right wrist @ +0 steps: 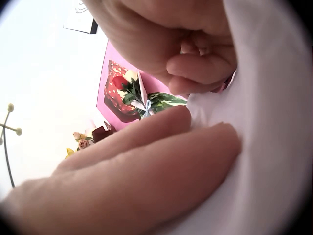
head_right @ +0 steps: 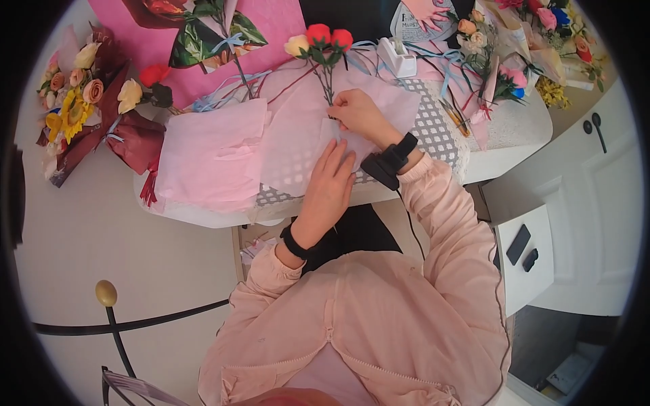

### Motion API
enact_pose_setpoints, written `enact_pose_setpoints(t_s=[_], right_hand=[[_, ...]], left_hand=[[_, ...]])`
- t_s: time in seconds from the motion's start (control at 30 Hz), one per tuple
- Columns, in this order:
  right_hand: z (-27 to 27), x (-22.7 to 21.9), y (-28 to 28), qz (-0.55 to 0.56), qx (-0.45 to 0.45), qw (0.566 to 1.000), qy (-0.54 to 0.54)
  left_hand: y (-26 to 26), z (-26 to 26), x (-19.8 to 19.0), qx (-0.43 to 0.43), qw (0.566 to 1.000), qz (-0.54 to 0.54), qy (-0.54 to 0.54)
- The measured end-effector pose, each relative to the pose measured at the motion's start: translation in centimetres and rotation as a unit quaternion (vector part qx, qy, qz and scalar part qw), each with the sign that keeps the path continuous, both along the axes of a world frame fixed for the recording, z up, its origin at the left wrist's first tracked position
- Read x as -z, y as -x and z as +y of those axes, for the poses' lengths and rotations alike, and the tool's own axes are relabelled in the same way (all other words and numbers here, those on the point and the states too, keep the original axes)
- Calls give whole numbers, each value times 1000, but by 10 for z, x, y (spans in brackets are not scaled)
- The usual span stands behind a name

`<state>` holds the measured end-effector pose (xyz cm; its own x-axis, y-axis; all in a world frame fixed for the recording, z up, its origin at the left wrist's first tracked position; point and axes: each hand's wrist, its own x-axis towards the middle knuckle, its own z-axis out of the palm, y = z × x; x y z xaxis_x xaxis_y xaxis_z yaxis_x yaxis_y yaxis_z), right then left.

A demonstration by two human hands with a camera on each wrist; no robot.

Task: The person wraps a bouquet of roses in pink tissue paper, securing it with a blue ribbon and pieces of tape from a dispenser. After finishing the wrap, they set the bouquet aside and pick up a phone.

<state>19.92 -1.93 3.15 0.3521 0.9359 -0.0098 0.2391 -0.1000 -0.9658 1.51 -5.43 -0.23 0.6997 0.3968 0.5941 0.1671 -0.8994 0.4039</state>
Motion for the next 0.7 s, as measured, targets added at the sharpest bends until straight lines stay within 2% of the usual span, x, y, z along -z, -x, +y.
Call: enact_pose_setpoints(t_s=[0.13, 0.23, 0.37, 0.47, 0.57, 0.67, 0.7], right_hand=[[-1, 0, -3, -1, 0, 1000, 13], [1, 4, -6, -13, -12, 1000, 14], [-3, 4, -8, -7, -41, 998, 40], [-5, 1, -9, 27, -70, 996, 39], [-1, 4, -15, 57, -73, 995, 45], [3, -9, -19, 56, -52, 997, 18], [3, -16, -20, 51, -43, 998, 4]], left_hand=[[0, -1, 0, 6, 1000, 9, 4], [8, -4, -15, -18, 999, 26, -27], [26, 1, -25, -140, 988, -56, -11], [34, 13, -20, -70, 962, -91, 246], [34, 16, -30, -59, 931, -39, 357], [16, 17, -23, -85, 972, -120, 184], [13, 20, -25, -63, 980, -147, 119]])
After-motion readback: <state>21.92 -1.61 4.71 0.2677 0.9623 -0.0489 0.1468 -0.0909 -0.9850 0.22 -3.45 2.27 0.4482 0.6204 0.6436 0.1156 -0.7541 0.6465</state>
